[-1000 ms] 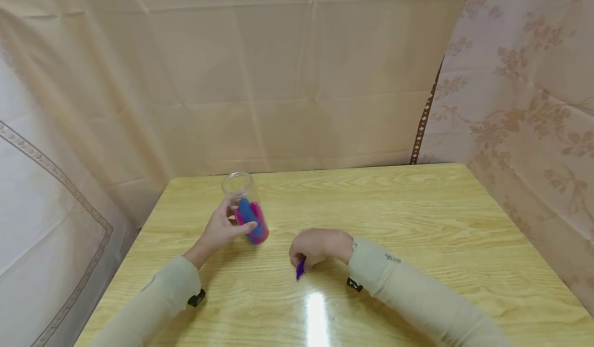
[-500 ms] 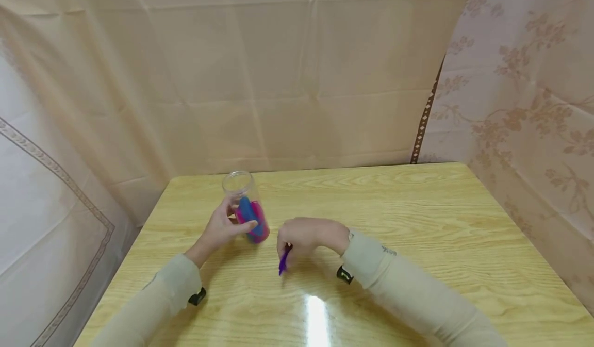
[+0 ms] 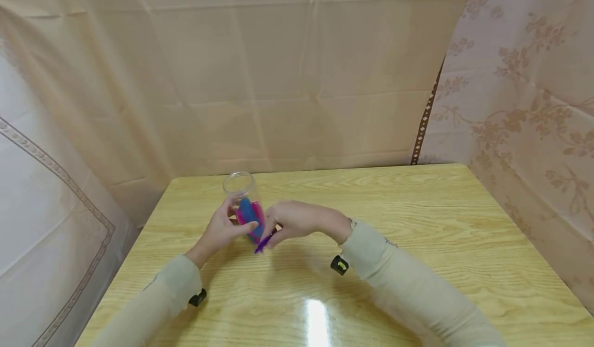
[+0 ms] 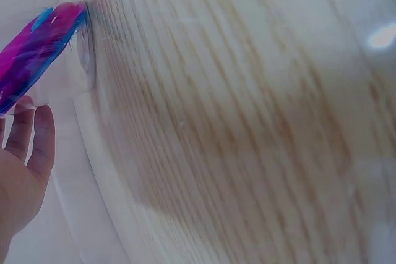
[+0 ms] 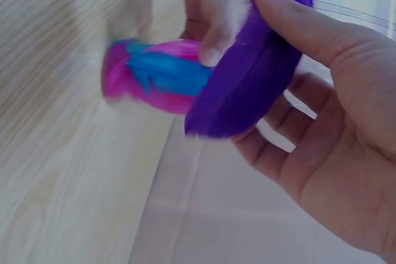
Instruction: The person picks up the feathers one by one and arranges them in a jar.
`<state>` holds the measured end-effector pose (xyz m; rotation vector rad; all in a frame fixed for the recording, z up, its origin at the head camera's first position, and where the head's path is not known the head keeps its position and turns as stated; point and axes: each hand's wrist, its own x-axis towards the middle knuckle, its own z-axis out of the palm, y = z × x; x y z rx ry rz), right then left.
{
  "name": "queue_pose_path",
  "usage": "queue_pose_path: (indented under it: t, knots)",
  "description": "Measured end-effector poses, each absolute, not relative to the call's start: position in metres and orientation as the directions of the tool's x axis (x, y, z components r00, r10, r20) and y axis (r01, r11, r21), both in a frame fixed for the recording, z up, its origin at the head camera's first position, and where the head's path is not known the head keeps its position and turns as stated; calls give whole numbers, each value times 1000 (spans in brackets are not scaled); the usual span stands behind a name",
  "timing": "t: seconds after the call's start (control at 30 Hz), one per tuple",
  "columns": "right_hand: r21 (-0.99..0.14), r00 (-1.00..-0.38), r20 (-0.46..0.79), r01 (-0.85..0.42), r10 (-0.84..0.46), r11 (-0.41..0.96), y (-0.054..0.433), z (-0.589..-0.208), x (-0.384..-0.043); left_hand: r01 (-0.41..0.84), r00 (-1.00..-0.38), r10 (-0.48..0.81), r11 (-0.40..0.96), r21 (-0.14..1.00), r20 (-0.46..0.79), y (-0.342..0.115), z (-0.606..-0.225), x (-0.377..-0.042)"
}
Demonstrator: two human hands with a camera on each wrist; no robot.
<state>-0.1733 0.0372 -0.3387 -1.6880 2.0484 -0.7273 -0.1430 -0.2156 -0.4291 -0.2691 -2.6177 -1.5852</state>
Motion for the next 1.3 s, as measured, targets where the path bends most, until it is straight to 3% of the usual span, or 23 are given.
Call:
queue_pose_path:
  t: [0.23, 0.37, 0.63, 1.0, 1.3]
  knots:
    - [-657, -401, 191, -730, -896, 187, 31, -322, -173, 221, -974, 139, 409, 886, 179, -219, -432, -144]
    - [-744, -476, 246, -651, -845, 151, 29, -313, -173, 203, -977, 150, 400, 894, 155, -219, -433, -146]
    - [-781, -500, 334, -621, -799, 62, 26, -296, -177, 171, -984, 122, 419, 892, 131, -219, -430, -145]
    - [-865, -576, 345, -502, -741, -12, 19, -286, -180, 163, -986, 111, 440, 883, 126, -220, -430, -143]
    - [-868, -609, 387, -494, -693, -50, 15, -281, -185, 184, -982, 116, 442, 878, 148, -224, -432, -147]
